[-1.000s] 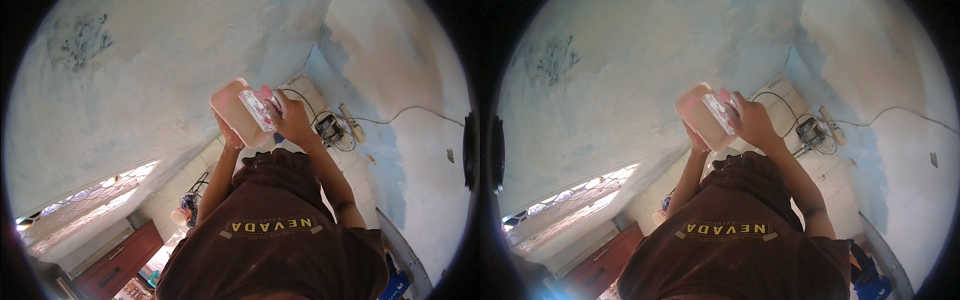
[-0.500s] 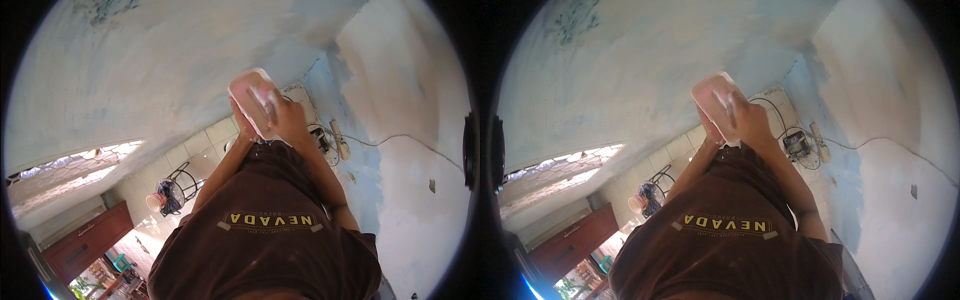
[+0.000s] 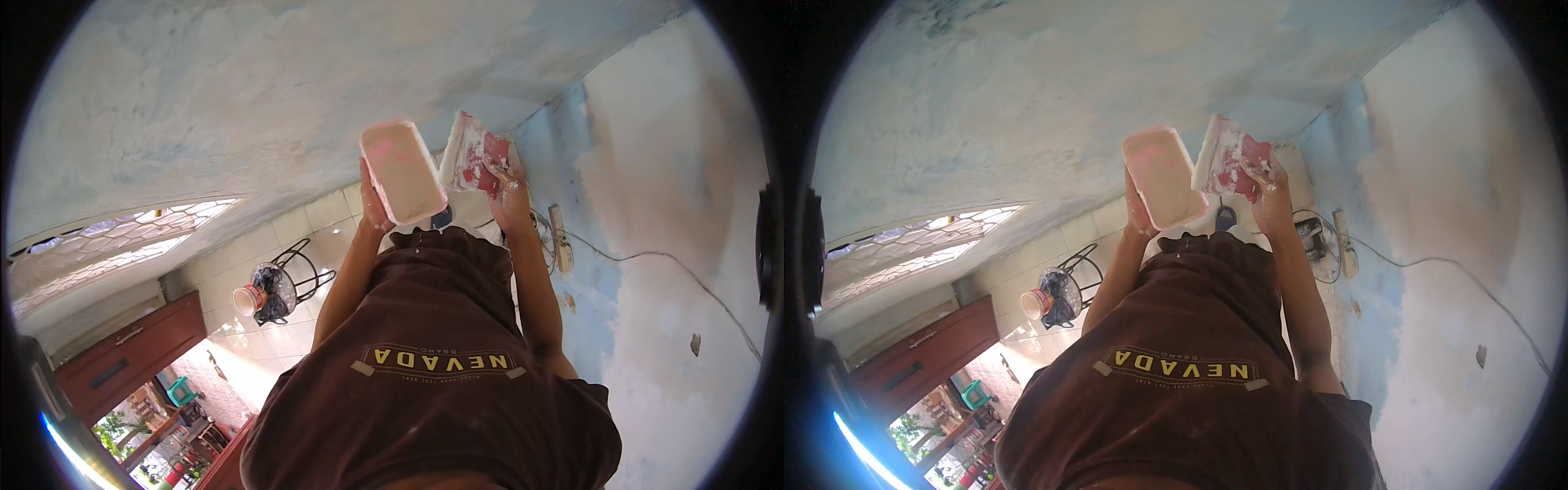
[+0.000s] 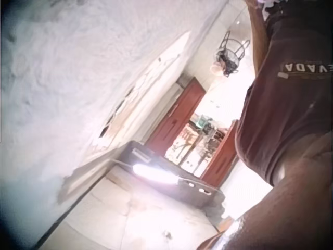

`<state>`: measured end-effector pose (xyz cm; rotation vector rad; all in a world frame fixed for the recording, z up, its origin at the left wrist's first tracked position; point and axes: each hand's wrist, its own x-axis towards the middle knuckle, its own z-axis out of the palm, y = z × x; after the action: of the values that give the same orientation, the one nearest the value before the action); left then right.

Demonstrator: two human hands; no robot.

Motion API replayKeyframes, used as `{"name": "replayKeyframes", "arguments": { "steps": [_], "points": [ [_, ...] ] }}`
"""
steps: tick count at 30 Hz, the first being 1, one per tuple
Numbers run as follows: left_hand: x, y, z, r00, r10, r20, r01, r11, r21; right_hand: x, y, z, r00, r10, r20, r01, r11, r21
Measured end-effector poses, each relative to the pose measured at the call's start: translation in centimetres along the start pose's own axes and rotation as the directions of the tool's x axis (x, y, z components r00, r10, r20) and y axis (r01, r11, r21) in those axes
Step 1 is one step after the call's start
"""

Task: The person applies plaster to a wall using a putty knife, repeatedly loading the tool from a pink container and smoothing the material onto the upper section of the wall near a window.

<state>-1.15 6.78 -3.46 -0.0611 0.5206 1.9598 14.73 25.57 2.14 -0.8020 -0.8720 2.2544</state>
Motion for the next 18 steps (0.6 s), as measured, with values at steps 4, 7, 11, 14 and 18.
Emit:
{"name": "replayKeyframes", "arguments": {
  "steps": [4, 7, 11, 14, 18],
  "points": [
    [-2.9, 2.5, -3.0, 0.993, -0.016, -0.116, 0.015, 1.0, -0.014, 1.7, 4.6, -4.8, 0.986, 0.163, -0.038, -0.153, 0.97, 0.187],
    [-5.3, 3.9, -5.1, 0.975, 0.08, -0.209, -0.078, 0.997, 0.019, 4.1, 8.9, -8.3, 0.991, 0.072, 0.109, -0.055, 0.987, -0.15],
    [-8.5, 6.3, -6.9, 0.952, 0.162, -0.261, -0.162, 0.987, 0.019, 8.4, 13.0, -5.2, 0.982, 0.177, -0.072, -0.19, 0.946, -0.263],
    [-9.7, 8.1, -7.5, 0.939, 0.193, -0.286, -0.184, 0.981, 0.059, 15.0, 14.9, -2.4, 0.941, 0.292, -0.17, -0.297, 0.955, -0.005],
    [-10.7, 10.3, -7.5, 0.926, 0.242, -0.29, -0.225, 0.97, 0.09, 19.8, 10.6, 5.6, 0.942, 0.122, -0.312, -0.109, 0.992, 0.059]
  ]
}}
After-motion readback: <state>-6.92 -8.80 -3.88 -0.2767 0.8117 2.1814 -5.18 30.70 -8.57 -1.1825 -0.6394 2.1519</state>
